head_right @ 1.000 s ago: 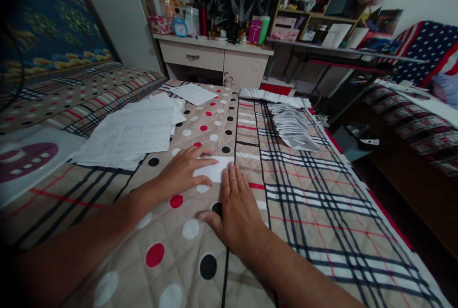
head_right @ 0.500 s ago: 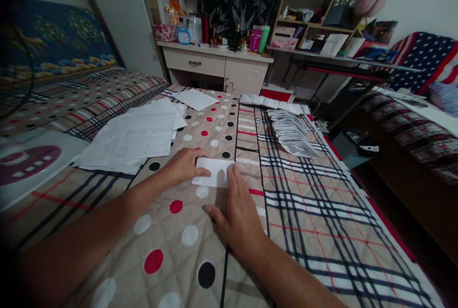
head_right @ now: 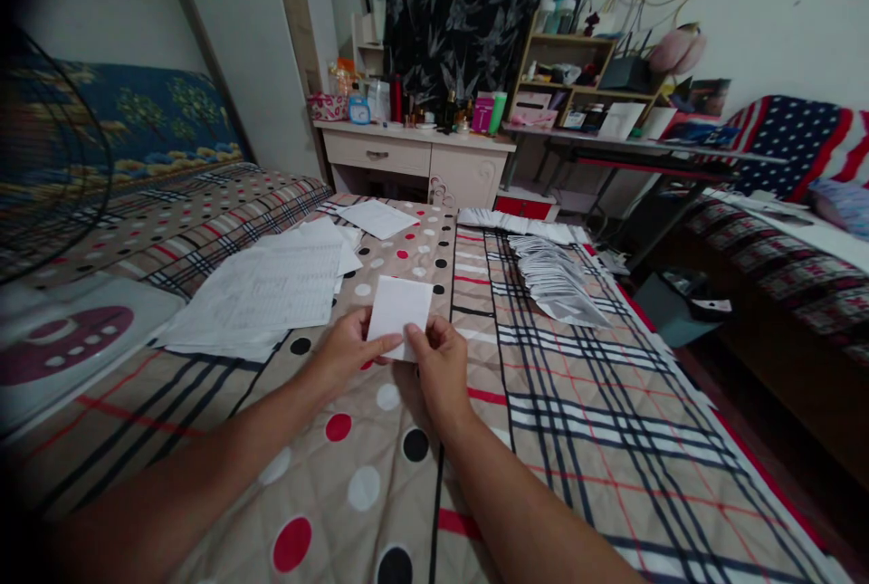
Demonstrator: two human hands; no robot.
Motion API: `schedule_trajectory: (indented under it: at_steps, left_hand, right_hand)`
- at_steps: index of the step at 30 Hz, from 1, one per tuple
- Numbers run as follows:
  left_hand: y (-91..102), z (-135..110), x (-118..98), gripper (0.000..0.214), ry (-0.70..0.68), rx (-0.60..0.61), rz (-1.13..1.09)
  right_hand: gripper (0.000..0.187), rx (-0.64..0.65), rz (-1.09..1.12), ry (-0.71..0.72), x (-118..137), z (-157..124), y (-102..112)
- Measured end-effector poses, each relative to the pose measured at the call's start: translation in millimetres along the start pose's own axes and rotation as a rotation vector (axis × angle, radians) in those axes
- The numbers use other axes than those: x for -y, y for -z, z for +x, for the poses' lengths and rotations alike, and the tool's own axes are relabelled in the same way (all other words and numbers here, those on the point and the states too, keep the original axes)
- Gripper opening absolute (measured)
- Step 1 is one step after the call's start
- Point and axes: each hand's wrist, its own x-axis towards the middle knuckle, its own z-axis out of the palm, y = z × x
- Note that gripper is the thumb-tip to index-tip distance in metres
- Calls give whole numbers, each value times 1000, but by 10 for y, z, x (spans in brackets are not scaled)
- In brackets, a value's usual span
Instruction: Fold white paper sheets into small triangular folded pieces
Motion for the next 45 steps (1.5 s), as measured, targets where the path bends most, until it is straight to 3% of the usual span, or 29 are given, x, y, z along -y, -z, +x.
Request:
schedule_trajectory:
  at_steps: [4, 8, 11, 14, 18, 21, 29, 38, 42, 45]
  left_hand:
    - [8, 28, -9, 45, 21, 66, -45]
    - [101, 134, 7, 38, -37, -36, -92]
    - [216, 197, -20, 32, -139, -123, -10]
    - [274, 177, -122, 29, -285, -114, 261]
    - [205, 42, -272, 27, -597, 20, 950]
    - [149, -21, -289, 29, -611, -16, 1192]
    - [243, 64, -175, 48, -589, -72, 1034]
    - [272, 133, -142, 55, -564, -208, 884]
    - [317, 135, -123, 53, -543, -286, 840]
    - [348, 132, -115, 51, -587, -313, 935]
  right_hand:
    - [26, 30, -6, -2, -20, -8, 50]
    - [28, 77, -44, -35, 12, -12, 75]
    - [30, 119, -96, -69, 28, -19, 82]
    - [29, 205, -154, -85, -3, -27, 94]
    - [26, 319, -275, -20, -91, -44, 113]
    - [24, 328, -313, 21, -125, -57, 121]
    - [36, 519, -302, -13, -32, -99, 83]
    - [33, 433, -468, 193, 37, -144, 50]
    - [30, 409, -480, 182, 29, -146, 70]
    - [33, 390, -530, 187, 37, -149, 88]
